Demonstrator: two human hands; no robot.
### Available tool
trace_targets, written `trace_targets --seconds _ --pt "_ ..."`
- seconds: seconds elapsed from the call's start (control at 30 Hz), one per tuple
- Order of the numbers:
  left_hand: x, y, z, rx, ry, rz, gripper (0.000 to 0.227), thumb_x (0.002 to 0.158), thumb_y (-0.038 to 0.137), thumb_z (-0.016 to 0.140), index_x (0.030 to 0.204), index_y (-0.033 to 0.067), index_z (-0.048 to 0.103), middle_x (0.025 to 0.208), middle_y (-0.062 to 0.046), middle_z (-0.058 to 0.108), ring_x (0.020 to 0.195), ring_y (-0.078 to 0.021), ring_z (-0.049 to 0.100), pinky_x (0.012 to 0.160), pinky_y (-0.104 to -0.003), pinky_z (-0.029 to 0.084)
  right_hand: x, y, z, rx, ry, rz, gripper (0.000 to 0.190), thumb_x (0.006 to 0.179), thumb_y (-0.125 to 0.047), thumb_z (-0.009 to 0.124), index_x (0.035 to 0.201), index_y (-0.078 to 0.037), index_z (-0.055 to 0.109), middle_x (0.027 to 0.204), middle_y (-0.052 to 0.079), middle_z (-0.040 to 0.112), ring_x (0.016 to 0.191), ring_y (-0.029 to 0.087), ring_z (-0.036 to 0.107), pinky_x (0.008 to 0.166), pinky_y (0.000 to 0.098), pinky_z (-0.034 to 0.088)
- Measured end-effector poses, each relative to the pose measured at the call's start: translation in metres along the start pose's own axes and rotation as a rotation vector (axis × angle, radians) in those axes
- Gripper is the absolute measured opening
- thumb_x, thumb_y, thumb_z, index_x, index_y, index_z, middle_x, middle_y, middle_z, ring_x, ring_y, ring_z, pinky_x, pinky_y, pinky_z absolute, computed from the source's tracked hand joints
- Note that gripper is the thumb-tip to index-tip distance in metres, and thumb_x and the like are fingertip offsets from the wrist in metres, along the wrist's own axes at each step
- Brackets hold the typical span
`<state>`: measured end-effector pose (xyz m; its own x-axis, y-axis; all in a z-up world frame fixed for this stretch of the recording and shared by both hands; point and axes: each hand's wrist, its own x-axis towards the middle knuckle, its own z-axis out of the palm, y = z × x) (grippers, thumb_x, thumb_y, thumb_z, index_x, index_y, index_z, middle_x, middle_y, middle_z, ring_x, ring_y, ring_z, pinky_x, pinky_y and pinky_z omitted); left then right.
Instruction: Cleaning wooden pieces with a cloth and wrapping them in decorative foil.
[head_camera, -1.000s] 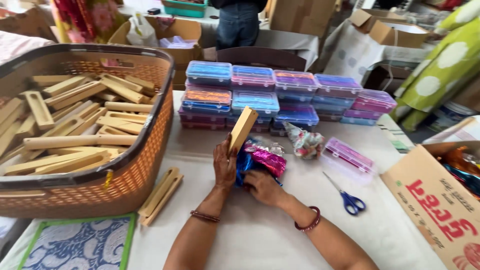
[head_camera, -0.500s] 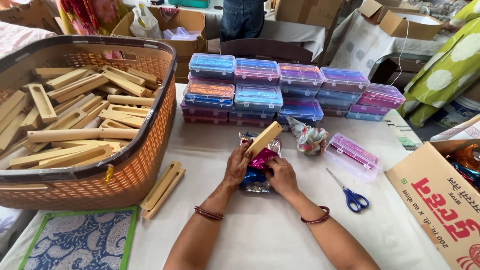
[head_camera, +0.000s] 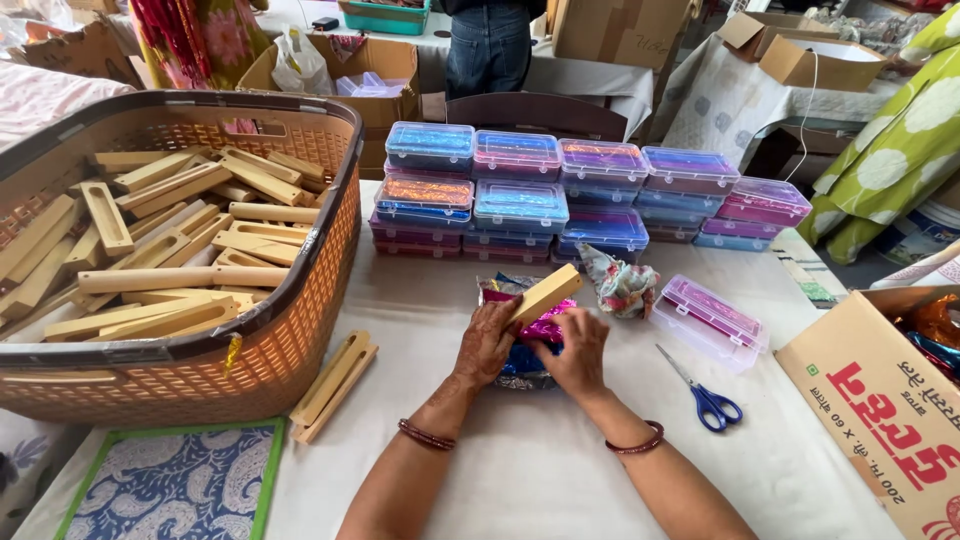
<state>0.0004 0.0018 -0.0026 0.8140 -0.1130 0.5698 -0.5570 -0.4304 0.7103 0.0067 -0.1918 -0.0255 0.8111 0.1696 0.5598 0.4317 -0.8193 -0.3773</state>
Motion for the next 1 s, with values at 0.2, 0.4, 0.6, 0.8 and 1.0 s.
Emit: trace_targets --seconds 0.2,0.4,0.6,0.8,1.0 --pt "-0.004 0.001 -0.005 0.427 -0.183 0.212 0.042 0.095 0.027 0.063 0.135 0.0142 0.062 0.122 -0.013 0.064 0.115 -0.0307 0.059 0.101 -0.049 0.046 0.002 -0.011 -0.017 -0.172 0.247 -0.241 0.076 0.071 -0.026 0.084 0.138 -0.017 0.047 0.141 0.008 0.044 0.134 0.029 0.040 0.118 0.0535 0.022" --pt "0.000 -0.029 0.011 0.422 -0.307 0.140 0.040 0.099 0.030 0.058 0.137 0.0185 0.060 0.125 -0.008 0.067 0.120 -0.0273 0.061 0.109 -0.046 0.041 0.008 0.014 -0.008 -0.311 -0.064 -0.195 0.072 0.074 -0.032 0.083 0.138 -0.013 0.056 0.134 0.005 0.059 0.131 0.021 0.048 0.118 0.0546 0.014" --pt "0.000 -0.017 0.005 0.497 -0.036 -0.022 0.078 0.086 0.053 0.072 0.142 0.0102 0.041 0.137 -0.019 0.048 0.130 -0.0353 0.044 0.108 -0.052 0.034 0.013 0.028 -0.023 -0.536 -0.096 -0.014 0.061 0.083 -0.043 0.078 0.135 -0.015 0.064 0.124 0.003 0.069 0.121 0.019 0.059 0.122 0.0511 0.022" --pt "0.004 -0.017 0.000 0.564 -0.266 -0.363 0.089 0.077 0.053 0.080 0.146 0.0145 0.040 0.140 -0.009 0.046 0.136 -0.0273 0.041 0.112 -0.050 0.032 0.021 0.055 -0.038 -0.744 -0.113 0.330 0.058 0.081 -0.047 0.073 0.133 -0.022 0.064 0.124 0.009 0.065 0.113 0.025 0.057 0.106 0.0535 0.028" --pt "0.001 -0.017 0.001 0.557 -0.224 -0.064 0.047 0.078 0.040 0.080 0.116 0.0176 0.064 0.136 -0.012 0.056 0.130 -0.0284 0.045 0.106 -0.054 0.026 0.019 0.027 -0.021 -0.376 0.252 -0.275 0.055 0.096 -0.049 0.066 0.139 -0.015 0.061 0.138 0.004 0.051 0.131 0.021 0.048 0.116 0.0505 0.030"
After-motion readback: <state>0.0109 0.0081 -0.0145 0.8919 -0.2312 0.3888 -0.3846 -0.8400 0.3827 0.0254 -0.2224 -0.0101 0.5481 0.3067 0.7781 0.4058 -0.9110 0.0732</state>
